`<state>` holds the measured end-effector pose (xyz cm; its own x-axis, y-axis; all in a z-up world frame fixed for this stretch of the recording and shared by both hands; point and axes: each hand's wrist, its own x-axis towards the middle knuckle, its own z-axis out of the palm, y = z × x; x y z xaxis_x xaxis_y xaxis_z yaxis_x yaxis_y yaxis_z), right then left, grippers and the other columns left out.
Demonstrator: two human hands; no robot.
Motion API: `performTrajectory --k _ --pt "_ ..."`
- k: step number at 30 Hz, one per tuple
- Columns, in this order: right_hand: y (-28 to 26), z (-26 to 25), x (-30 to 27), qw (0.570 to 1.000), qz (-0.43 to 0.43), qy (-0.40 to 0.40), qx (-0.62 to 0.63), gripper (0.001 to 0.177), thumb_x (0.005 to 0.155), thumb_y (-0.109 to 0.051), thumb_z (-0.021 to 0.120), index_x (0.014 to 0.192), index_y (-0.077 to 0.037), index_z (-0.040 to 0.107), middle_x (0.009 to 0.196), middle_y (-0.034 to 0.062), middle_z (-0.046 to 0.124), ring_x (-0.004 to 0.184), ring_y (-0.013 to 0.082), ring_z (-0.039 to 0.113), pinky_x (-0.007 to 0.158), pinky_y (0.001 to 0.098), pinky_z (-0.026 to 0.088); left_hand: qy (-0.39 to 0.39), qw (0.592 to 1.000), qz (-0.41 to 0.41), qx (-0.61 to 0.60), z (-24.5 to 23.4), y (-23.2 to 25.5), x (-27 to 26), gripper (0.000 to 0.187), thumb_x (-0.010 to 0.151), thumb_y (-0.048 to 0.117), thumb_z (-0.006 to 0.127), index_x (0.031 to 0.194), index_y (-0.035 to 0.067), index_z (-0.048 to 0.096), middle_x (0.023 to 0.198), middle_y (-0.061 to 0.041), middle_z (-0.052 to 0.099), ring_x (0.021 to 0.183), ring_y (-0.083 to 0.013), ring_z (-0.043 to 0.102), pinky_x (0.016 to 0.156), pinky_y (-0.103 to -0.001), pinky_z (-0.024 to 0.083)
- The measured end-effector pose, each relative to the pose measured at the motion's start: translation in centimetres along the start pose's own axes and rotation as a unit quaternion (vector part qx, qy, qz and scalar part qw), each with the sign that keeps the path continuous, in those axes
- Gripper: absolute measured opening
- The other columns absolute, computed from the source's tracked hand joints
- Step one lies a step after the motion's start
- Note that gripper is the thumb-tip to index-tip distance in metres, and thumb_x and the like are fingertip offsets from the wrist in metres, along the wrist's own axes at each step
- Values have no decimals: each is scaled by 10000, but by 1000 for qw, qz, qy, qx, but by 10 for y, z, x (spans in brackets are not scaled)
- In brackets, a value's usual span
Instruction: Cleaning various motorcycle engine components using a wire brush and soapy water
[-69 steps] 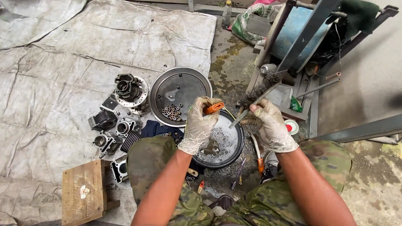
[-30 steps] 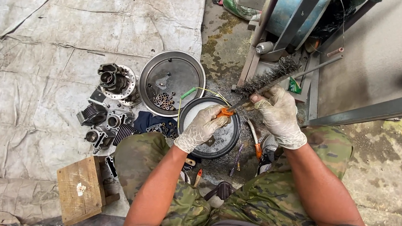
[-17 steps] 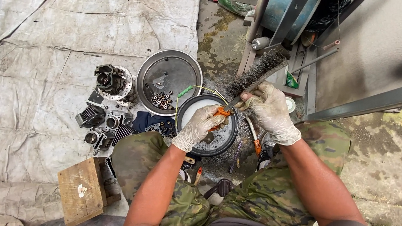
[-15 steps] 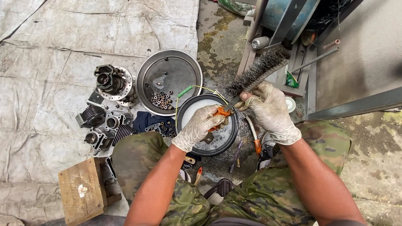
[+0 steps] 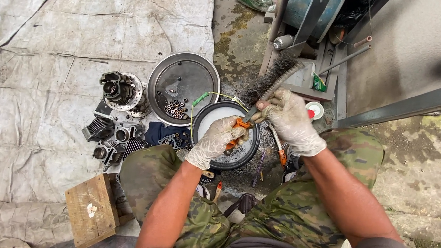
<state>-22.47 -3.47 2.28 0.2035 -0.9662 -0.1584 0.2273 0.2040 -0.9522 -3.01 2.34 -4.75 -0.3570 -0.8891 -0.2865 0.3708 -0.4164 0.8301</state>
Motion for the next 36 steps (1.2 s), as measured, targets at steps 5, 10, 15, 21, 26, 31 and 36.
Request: performTrajectory --k 5,10,15,21,26,31,36 --pt "-4 6 -4 1000 12 -4 9 158 927 9 717 1039 71 625 805 183 699 647 260 764 572 337 676 2 1000 -6 -4 0 7 -4 214 970 46 647 1178 -2 640 808 -175 673 657 -175 660 560 -271 598" --pt "-12 -5 10 999 24 -29 -2 197 971 -102 698 1067 55 630 826 227 729 662 273 769 588 341 671 -25 999 -31 -22 7 24 -2 186 994 77 640 1145 -27 669 846 -245 707 697 -258 723 605 -348 652" --pt "-17 -10 11 999 47 -4 18 334 1046 -294 623 945 23 649 789 243 726 607 265 759 543 342 664 -40 998 -31 -35 4 19 -1 246 1011 137 623 1183 -38 645 886 -257 702 715 -293 742 588 -389 660" --pt "-3 -20 25 996 50 72 19 452 1052 -397 632 850 6 610 661 238 680 472 259 707 390 326 605 -52 998 -43 -6 5 20 -3 306 1018 214 631 1224 -11 612 888 -249 691 641 -286 737 486 -351 635" --pt "-4 -14 27 994 44 92 37 369 1031 -353 682 886 -34 567 643 230 669 446 253 694 357 315 583 -43 997 -62 -32 -4 20 -9 441 1034 375 580 1241 -14 602 883 -239 691 623 -267 737 439 -288 622" --pt "1 -24 31 993 1 111 39 360 1024 -353 685 917 -27 576 678 208 689 496 233 716 394 306 606 -12 998 -48 31 5 34 -17 503 979 319 663 1285 -74 588 870 -265 687 600 -264 702 371 -266 578" --pt "-7 -30 25 994 -1 105 43 330 1033 -332 684 966 -38 549 708 234 696 520 259 727 427 348 622 49 995 -52 74 20 41 -26 284 917 133 726 1160 5 653 715 -123 662 459 -103 606 296 -148 435"
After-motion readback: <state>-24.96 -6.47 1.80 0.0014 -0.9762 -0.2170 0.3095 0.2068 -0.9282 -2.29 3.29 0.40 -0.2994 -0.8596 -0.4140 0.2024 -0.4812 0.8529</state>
